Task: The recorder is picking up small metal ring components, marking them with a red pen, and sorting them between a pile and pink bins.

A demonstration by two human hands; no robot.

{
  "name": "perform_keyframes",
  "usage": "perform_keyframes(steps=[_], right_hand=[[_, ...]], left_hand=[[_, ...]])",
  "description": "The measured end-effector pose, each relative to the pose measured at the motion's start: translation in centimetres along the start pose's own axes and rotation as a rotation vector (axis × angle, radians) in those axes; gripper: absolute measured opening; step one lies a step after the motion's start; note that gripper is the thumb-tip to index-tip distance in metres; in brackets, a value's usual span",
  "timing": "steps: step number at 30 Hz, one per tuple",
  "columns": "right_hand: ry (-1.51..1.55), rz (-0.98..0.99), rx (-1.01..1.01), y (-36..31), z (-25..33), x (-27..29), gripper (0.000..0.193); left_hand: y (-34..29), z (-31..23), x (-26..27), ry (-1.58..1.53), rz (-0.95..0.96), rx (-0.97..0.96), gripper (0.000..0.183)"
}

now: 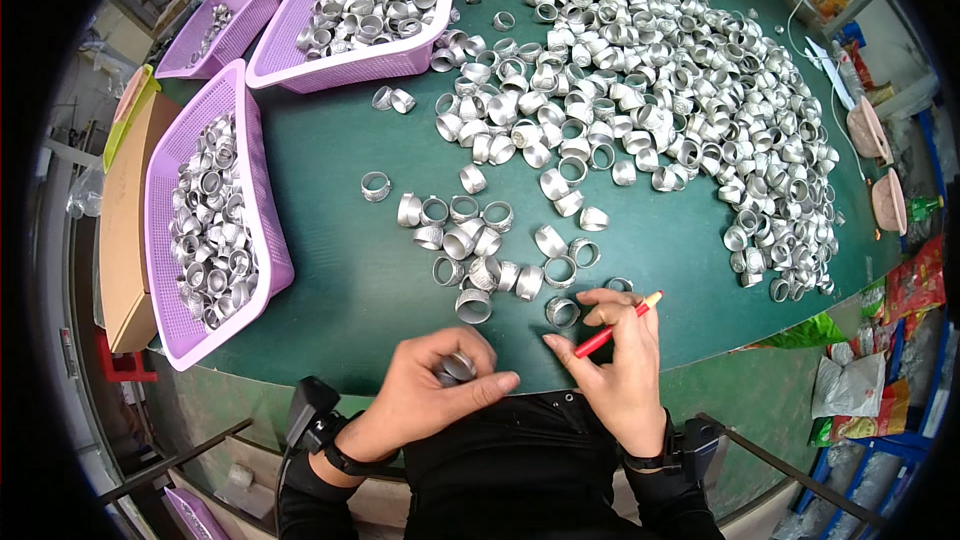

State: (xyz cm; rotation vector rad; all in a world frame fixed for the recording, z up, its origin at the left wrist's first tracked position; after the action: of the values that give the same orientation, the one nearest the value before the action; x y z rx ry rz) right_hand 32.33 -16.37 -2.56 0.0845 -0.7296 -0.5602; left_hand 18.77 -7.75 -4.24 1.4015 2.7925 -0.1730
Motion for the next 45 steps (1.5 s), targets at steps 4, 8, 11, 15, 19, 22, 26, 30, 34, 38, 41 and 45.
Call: perform_keyframes(steps=[4,8,11,15,19,22,26,30,34,38,41,45], right_hand=[[-0.024,0.032,-0.013,-0.4,-0.6,-1.7,0.030],[0.124,0.000,0.024,-0.5,-0.3,-0.8,0.031],[0.274,-0.011,-0.093,-1.4,-1.7,-0.2,0.032],[0.404,-0.020,-0.154,-2.6,-3.1,0.0,0.033],[0.519,-0.051,-0.140,-2.9,-3.2,0.3,0.034],[0.584,-0.054,-0.143,-2.9,-2.8,0.4,0.034],[0.599,-0.033,-0.125,-2.8,-2.3,0.3,0.035],[0.833,0.016,-0.168,-3.2,-2.1,-0.2,0.037],[1.035,0.046,-0.164,-3.2,-1.3,-0.5,0.036],[1.043,0.066,-0.080,-3.0,-0.3,-0.4,0.036],[1.036,0.077,-0.087,-3.1,-0.2,-0.6,0.038],[1.254,0.038,-0.218,-3.5,-0.8,-1.3,0.034]], left_hand=[[0.8,-2.4,2.2,0.888,-0.321,-0.125,0.029],[1.4,-1.2,1.3,1.176,-0.244,-0.156,0.034],[1.2,-1.1,0.7,1.171,-0.052,-0.209,0.036],[0.6,-0.9,-0.4,1.091,0.171,-0.275,0.043],[0.4,-1.6,0.9,1.032,-0.170,-0.137,0.047],[0.3,-0.8,0.0,1.192,-0.166,-0.044,0.042],[0.4,-0.1,-0.6,1.235,-0.130,-0.025,0.037],[0.3,-0.7,-1.1,0.721,0.039,-0.079,0.034],[-0.1,-1.9,-1.9,0.574,0.107,-0.198,0.036],[-0.2,-2.3,-2.3,0.586,0.140,-0.310,0.041],[-0.1,-1.6,-2.0,0.427,0.129,-0.276,0.043],[-0.1,0.7,-2.4,-0.421,0.224,0.110,0.035]])
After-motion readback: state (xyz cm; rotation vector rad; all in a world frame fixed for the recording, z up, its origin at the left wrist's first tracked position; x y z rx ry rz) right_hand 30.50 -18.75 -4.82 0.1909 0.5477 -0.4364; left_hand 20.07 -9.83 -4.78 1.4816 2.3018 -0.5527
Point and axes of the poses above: each hand's wrist, its own y-axis towards the middle knuckle, its own x-axis out of the back of the hand, z = x × y, the point moved 6 cm from there along y, towards the middle knuckle, and after that the axes turned 4 degrees about y, right-handed, at the moved point
